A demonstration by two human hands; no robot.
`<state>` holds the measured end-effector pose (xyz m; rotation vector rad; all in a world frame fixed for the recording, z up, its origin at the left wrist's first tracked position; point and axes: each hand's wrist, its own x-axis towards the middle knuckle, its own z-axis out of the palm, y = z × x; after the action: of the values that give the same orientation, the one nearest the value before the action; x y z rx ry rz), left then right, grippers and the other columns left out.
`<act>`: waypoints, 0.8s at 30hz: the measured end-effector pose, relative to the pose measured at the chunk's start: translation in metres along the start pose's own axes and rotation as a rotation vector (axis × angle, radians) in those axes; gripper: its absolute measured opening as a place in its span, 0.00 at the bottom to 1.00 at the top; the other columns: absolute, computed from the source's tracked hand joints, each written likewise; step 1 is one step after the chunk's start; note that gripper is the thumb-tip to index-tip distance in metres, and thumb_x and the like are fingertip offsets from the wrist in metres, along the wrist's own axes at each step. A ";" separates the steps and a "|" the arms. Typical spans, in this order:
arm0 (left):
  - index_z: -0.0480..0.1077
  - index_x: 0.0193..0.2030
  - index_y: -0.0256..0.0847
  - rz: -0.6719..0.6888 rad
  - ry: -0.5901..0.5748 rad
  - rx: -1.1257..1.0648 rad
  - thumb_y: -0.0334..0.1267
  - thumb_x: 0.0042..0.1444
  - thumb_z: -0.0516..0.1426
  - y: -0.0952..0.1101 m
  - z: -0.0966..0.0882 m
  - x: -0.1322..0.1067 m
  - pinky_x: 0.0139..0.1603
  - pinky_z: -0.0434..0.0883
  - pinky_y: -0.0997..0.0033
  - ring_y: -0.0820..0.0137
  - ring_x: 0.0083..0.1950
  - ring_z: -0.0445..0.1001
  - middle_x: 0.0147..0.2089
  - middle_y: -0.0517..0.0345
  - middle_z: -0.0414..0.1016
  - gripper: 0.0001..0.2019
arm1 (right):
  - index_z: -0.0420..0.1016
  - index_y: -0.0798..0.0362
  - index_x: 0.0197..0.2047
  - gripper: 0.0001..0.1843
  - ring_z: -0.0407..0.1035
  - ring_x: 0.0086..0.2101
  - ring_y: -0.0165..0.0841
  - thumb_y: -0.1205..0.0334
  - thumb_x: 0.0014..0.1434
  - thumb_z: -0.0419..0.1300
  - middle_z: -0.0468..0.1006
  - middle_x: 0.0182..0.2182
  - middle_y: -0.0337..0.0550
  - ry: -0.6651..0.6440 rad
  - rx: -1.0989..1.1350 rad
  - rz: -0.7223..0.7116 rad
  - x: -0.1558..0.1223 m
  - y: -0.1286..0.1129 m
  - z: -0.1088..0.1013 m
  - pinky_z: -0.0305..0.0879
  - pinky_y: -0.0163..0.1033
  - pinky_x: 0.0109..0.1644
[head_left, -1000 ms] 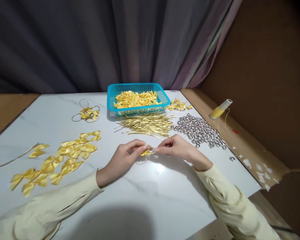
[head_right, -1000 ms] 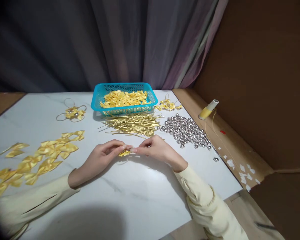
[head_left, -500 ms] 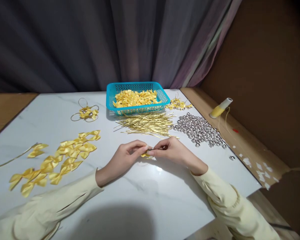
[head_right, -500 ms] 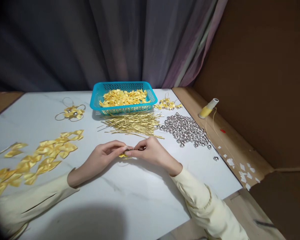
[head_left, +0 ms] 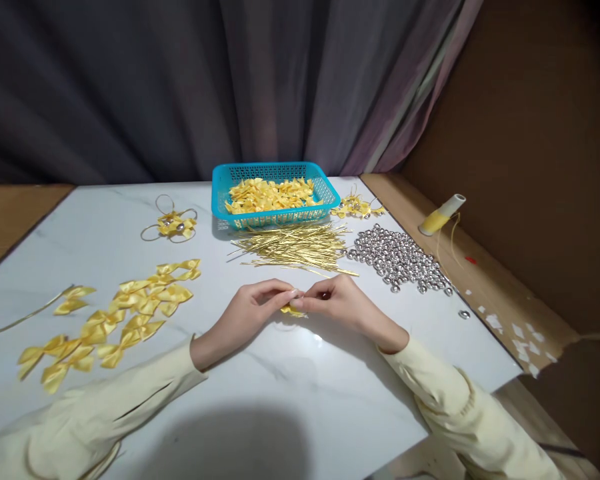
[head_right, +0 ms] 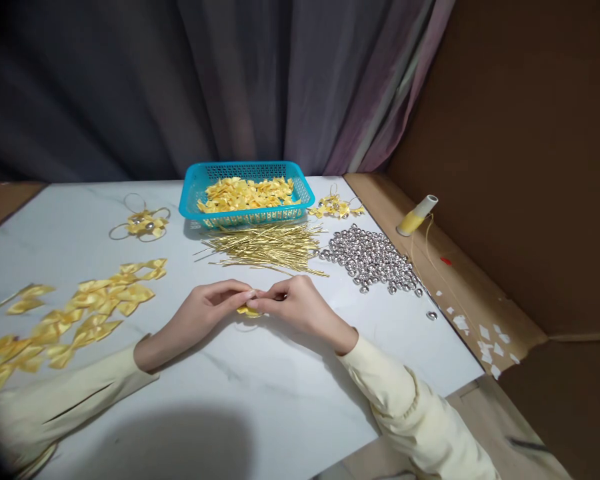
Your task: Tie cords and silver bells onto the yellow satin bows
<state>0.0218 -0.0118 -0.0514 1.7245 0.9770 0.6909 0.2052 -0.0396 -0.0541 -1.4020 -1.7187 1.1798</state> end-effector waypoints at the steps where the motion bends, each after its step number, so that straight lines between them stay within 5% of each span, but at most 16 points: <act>1: 0.74 0.33 0.41 0.000 0.002 -0.003 0.41 0.56 0.55 -0.001 0.000 0.000 0.41 0.69 0.71 0.67 0.39 0.73 0.36 0.58 0.78 0.09 | 0.80 0.59 0.29 0.17 0.54 0.21 0.24 0.51 0.52 0.61 0.70 0.18 0.38 0.003 -0.007 0.000 0.000 0.000 0.000 0.49 0.32 0.24; 8: 0.74 0.34 0.40 -0.013 -0.013 -0.014 0.43 0.57 0.55 -0.002 0.001 0.000 0.41 0.69 0.70 0.66 0.40 0.74 0.37 0.56 0.78 0.11 | 0.80 0.58 0.28 0.20 0.51 0.20 0.23 0.48 0.52 0.60 0.65 0.16 0.36 -0.031 -0.051 0.048 -0.002 -0.004 -0.002 0.46 0.33 0.22; 13: 0.73 0.40 0.42 -0.004 0.123 0.165 0.46 0.59 0.52 0.000 -0.014 0.009 0.46 0.66 0.68 0.64 0.46 0.72 0.44 0.56 0.77 0.13 | 0.79 0.58 0.29 0.21 0.56 0.20 0.25 0.46 0.51 0.60 0.70 0.19 0.39 0.036 -0.154 0.073 -0.001 -0.004 -0.029 0.49 0.33 0.23; 17: 0.72 0.40 0.44 0.027 0.091 0.479 0.47 0.59 0.49 0.005 -0.037 0.015 0.42 0.64 0.67 0.62 0.42 0.72 0.42 0.56 0.76 0.14 | 0.75 0.56 0.25 0.19 0.58 0.21 0.28 0.49 0.55 0.57 0.70 0.18 0.41 0.253 -0.532 0.067 0.003 0.010 -0.051 0.49 0.35 0.26; 19: 0.72 0.30 0.42 0.048 0.073 0.741 0.48 0.58 0.50 0.011 -0.043 0.011 0.35 0.61 0.67 0.60 0.35 0.70 0.33 0.54 0.75 0.15 | 0.73 0.56 0.24 0.19 0.59 0.21 0.29 0.49 0.56 0.55 0.70 0.19 0.43 0.297 -0.739 0.126 0.004 0.019 -0.055 0.47 0.36 0.25; 24: 0.62 0.19 0.42 0.007 -0.125 0.887 0.48 0.60 0.47 0.022 -0.030 -0.015 0.28 0.52 0.68 0.65 0.25 0.66 0.22 0.57 0.67 0.21 | 0.70 0.55 0.33 0.14 0.63 0.23 0.33 0.53 0.60 0.52 0.73 0.23 0.47 0.319 -1.055 0.213 0.006 0.032 -0.050 0.42 0.36 0.24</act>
<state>-0.0037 -0.0146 -0.0208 2.4887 1.2909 0.1220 0.2613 -0.0198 -0.0631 -2.2458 -2.0512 0.0116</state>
